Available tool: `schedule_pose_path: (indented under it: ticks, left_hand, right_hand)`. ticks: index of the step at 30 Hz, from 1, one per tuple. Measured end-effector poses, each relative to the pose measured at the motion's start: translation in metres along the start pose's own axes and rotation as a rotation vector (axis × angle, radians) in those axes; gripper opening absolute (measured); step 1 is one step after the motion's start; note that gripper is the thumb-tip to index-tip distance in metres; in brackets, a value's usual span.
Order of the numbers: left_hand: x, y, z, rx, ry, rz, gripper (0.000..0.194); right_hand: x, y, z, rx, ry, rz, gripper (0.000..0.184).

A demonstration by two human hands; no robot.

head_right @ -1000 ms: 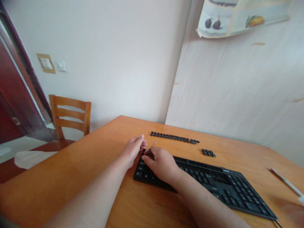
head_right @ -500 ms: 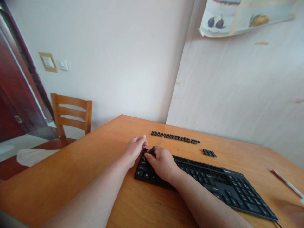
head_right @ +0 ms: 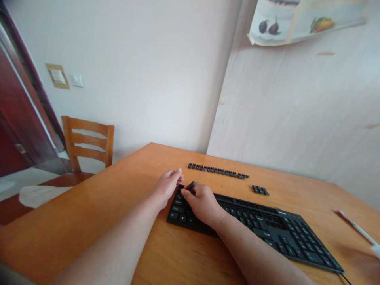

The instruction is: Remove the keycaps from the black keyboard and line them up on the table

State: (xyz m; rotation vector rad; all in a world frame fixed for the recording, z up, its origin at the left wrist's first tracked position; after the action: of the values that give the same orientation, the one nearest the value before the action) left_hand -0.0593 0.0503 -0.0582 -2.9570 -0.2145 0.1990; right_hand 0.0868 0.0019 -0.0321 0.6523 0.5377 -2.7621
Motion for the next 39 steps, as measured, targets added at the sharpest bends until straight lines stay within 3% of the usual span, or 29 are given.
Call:
schedule_pose_path:
  ticks: [12, 19, 23, 30, 35, 39]
  left_hand:
    - [-0.001, 0.002, -0.002, 0.011, -0.077, 0.008, 0.042]
    - [-0.005, 0.002, -0.012, 0.106, -0.165, 0.005, 0.035]
    - [-0.008, 0.005, -0.024, 0.122, -0.145, 0.017, 0.03]
    - [-0.003, 0.016, -0.035, 0.139, -0.107, 0.197, 0.027]
    - [-0.003, 0.017, -0.035, 0.146, -0.147, 0.169, 0.018]
    - [-0.005, 0.014, -0.032, 0.153, -0.168, 0.135, 0.015]
  right_hand:
    - [-0.006, -0.002, 0.001, 0.036, -0.146, -0.028, 0.031]
    - [-0.008, -0.004, -0.009, 0.019, -0.166, -0.184, 0.038]
    - [-0.013, -0.005, -0.002, -0.024, -0.135, -0.267, 0.036]
    - [-0.015, -0.005, 0.003, -0.082, 0.026, -0.361, 0.028]
    - [-0.013, -0.004, 0.0, -0.113, 0.068, -0.371, 0.024]
    - [-0.011, -0.004, 0.002, -0.096, -0.025, -0.366, 0.023]
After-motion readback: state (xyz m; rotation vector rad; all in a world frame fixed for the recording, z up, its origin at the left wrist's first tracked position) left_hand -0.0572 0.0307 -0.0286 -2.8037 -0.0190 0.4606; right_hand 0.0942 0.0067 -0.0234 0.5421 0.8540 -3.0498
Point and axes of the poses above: each hand's wrist, its own y-axis away from the middle knuckle, its own x-axis out of the palm, z = x × y, the point moved 1 cm from there along -y, towards the middle knuckle, and after that the axes turned 8 degrees about -y, right-handed, at the moved point
